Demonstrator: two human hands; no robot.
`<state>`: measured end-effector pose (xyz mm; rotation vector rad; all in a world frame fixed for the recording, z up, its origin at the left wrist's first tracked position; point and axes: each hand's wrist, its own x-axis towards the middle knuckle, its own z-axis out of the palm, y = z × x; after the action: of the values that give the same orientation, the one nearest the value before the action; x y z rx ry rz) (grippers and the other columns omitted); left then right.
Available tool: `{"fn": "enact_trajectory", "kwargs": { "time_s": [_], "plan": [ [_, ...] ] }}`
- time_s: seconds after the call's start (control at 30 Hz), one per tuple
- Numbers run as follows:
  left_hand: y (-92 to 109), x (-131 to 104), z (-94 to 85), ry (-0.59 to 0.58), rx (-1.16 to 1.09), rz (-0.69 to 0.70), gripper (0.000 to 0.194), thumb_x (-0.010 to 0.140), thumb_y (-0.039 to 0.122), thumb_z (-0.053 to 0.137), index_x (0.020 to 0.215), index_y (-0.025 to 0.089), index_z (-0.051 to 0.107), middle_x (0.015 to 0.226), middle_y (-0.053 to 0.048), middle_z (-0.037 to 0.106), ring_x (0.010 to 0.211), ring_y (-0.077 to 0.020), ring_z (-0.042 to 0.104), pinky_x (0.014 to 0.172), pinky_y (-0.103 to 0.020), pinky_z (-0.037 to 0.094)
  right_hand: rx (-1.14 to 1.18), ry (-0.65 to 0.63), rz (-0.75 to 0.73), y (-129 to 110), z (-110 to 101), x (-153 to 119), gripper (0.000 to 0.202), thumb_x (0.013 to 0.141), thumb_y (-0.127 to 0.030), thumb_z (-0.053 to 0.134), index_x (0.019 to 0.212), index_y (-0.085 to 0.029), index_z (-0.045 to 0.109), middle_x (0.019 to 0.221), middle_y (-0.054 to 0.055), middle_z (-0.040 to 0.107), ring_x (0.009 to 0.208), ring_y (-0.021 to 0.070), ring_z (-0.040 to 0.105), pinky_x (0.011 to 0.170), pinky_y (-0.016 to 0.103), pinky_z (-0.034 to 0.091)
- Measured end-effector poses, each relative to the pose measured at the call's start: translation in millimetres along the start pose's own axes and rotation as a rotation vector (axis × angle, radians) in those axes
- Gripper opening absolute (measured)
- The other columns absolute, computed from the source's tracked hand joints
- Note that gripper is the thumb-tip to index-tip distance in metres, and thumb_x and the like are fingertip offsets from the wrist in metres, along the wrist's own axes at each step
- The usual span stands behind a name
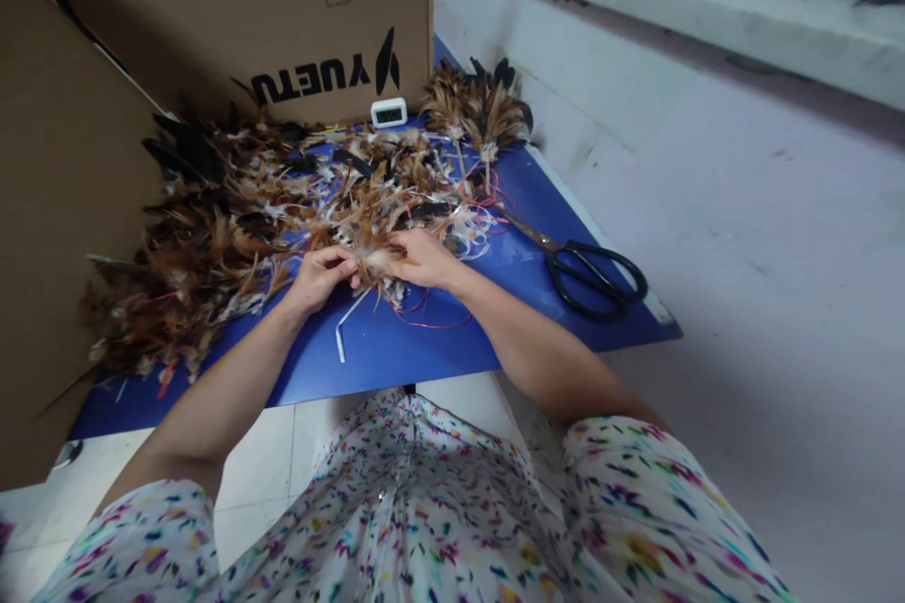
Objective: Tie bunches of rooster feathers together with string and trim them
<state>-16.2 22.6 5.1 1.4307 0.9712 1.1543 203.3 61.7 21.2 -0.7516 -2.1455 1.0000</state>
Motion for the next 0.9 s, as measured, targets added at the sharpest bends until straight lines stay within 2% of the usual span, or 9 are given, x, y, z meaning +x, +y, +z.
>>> {"fn": "enact_trajectory", "kwargs": {
  "time_s": [0.13, 0.3, 0.43, 0.73, 0.9],
  "plan": [
    [1, -1, 1.2, 0.004, 0.003, 0.010, 0.039, 0.072, 0.049, 0.085, 0.069, 0.013, 0.069, 0.054, -0.001, 0.065, 0.048, -0.0094, 0.058, 0.053, -0.023, 0.051, 0.011, -0.008, -0.015, 2, 1, 0, 0.046, 0.083, -0.046, 0.062, 0.098, -0.005, 0.075, 0.087, 0.010, 0.073, 0.078, 0.0193, 0.066, 0.070, 0.026, 0.048],
    [-1, -1, 2.4, 0.003, -0.030, 0.019, 0.038, 0.072, 0.048, 0.085, 0.070, 0.013, 0.070, 0.055, -0.001, 0.066, 0.049, -0.0094, 0.059, 0.052, -0.022, 0.050, 0.063, 0.006, -0.126, 6, 5, 1, 0.041, 0.084, -0.043, 0.063, 0.099, -0.006, 0.074, 0.084, 0.008, 0.072, 0.073, 0.0159, 0.063, 0.070, 0.026, 0.048],
    [-1, -2, 3.2, 0.006, -0.038, 0.007, 0.036, 0.071, 0.046, 0.086, 0.070, 0.013, 0.071, 0.058, -0.002, 0.068, 0.051, -0.0096, 0.060, 0.053, -0.021, 0.050, 0.118, 0.022, -0.173, 9, 8, 0, 0.036, 0.088, -0.042, 0.062, 0.091, -0.008, 0.075, 0.081, 0.006, 0.072, 0.071, 0.0148, 0.064, 0.067, 0.023, 0.047],
    [3, -2, 6.4, 0.001, -0.031, 0.001, 0.038, 0.069, 0.048, 0.087, 0.068, 0.013, 0.071, 0.057, -0.003, 0.069, 0.051, -0.0104, 0.061, 0.050, -0.022, 0.050, 0.161, 0.045, -0.158, 7, 11, -3, 0.032, 0.089, -0.042, 0.066, 0.081, -0.013, 0.076, 0.071, 0.002, 0.070, 0.065, 0.0123, 0.061, 0.061, 0.021, 0.044],
    [-1, -2, 5.2, -0.009, -0.044, -0.001, 0.037, 0.070, 0.047, 0.086, 0.071, 0.013, 0.072, 0.059, -0.003, 0.070, 0.051, -0.0103, 0.061, 0.052, -0.022, 0.050, 0.126, 0.046, -0.126, 11, 12, -4, 0.024, 0.087, -0.032, 0.065, 0.076, -0.012, 0.073, 0.066, 0.001, 0.067, 0.061, 0.0117, 0.059, 0.057, 0.021, 0.041]
  ]
}}
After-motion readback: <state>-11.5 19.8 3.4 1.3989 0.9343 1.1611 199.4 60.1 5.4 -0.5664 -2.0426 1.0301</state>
